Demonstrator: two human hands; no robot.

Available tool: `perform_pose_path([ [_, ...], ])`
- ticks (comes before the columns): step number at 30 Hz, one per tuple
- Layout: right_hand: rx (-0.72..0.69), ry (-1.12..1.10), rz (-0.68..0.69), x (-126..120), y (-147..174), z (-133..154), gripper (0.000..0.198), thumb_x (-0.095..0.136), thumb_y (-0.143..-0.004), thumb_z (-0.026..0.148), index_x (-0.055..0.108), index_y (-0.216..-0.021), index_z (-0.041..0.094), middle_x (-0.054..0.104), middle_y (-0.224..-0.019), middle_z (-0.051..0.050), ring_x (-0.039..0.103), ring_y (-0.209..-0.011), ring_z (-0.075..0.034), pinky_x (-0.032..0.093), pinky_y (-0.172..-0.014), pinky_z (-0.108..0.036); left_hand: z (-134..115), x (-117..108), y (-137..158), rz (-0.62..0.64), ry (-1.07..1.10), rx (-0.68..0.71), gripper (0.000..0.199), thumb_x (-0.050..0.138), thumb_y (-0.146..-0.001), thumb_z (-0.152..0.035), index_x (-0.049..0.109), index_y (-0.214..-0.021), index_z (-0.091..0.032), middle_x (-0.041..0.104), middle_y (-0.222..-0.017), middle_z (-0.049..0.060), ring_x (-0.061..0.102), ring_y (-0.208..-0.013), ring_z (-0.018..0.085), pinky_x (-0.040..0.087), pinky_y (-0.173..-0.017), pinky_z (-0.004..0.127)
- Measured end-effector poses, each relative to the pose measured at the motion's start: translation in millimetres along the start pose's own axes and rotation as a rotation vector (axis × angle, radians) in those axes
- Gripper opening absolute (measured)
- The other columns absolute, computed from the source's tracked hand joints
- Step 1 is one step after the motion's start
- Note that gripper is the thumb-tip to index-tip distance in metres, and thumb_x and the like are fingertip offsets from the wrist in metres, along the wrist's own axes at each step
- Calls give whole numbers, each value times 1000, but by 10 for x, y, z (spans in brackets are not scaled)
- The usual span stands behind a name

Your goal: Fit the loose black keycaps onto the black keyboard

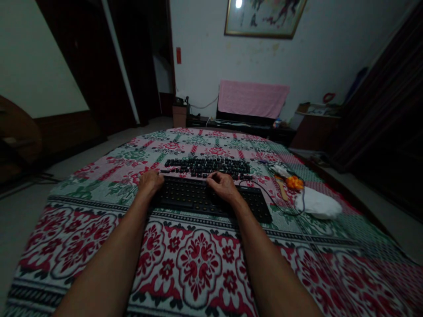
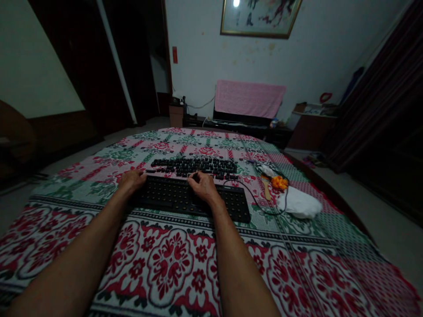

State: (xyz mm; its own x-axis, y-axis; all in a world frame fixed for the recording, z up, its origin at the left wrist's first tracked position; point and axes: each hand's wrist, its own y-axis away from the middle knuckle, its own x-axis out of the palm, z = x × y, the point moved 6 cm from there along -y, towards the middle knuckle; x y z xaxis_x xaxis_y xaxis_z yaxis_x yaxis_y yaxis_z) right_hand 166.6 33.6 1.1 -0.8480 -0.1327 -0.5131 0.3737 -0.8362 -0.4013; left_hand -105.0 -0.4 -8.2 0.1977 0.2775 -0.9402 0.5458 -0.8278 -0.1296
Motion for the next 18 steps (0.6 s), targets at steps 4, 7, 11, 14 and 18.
perform_pose_path([
  [4, 39, -22, 14, 1, 3, -44, 24, 53, -76, 37, 63, -81, 15, 64, -74, -2, 57, -69, -14, 44, -66, -25, 37, 25, 40, -8, 9, 5, 41, 42, -82, -33, 68, -109, -17, 66, -113, 14, 60, -105, 30, 46, -88, 40],
  [7, 48, -52, 34, -29, -7, -62, 23, 55, -75, 36, 62, -78, 15, 63, -74, -2, 57, -69, -14, 44, -67, -25, 3, 9, 69, -12, -6, -1, 39, 44, -80, -34, 70, -103, -16, 68, -108, 16, 61, -101, 32, 48, -84, 41],
  [11, 65, -100, 45, -102, -20, -121, 23, 55, -74, 36, 61, -76, 15, 63, -73, -2, 57, -69, -13, 45, -68, -25, -62, -6, 112, 4, -40, 10, 37, 44, -79, -33, 72, -94, -14, 69, -102, 18, 62, -98, 33, 49, -80, 41],
  [14, 117, -124, 63, -164, -10, -182, 22, 56, -74, 36, 61, -76, 15, 63, -71, -1, 58, -67, -13, 46, -66, -25, -137, -3, 143, 1, -53, 59, 37, 43, -79, -32, 72, -92, -13, 69, -101, 18, 62, -98, 32, 49, -81, 40],
  [18, 176, -143, 81, -243, 20, -193, 21, 57, -74, 35, 60, -77, 15, 64, -70, -1, 60, -65, -14, 46, -64, -24, -234, 12, 179, -8, -64, 116, 38, 42, -79, -31, 72, -95, -13, 69, -102, 18, 62, -99, 31, 49, -82, 38],
])
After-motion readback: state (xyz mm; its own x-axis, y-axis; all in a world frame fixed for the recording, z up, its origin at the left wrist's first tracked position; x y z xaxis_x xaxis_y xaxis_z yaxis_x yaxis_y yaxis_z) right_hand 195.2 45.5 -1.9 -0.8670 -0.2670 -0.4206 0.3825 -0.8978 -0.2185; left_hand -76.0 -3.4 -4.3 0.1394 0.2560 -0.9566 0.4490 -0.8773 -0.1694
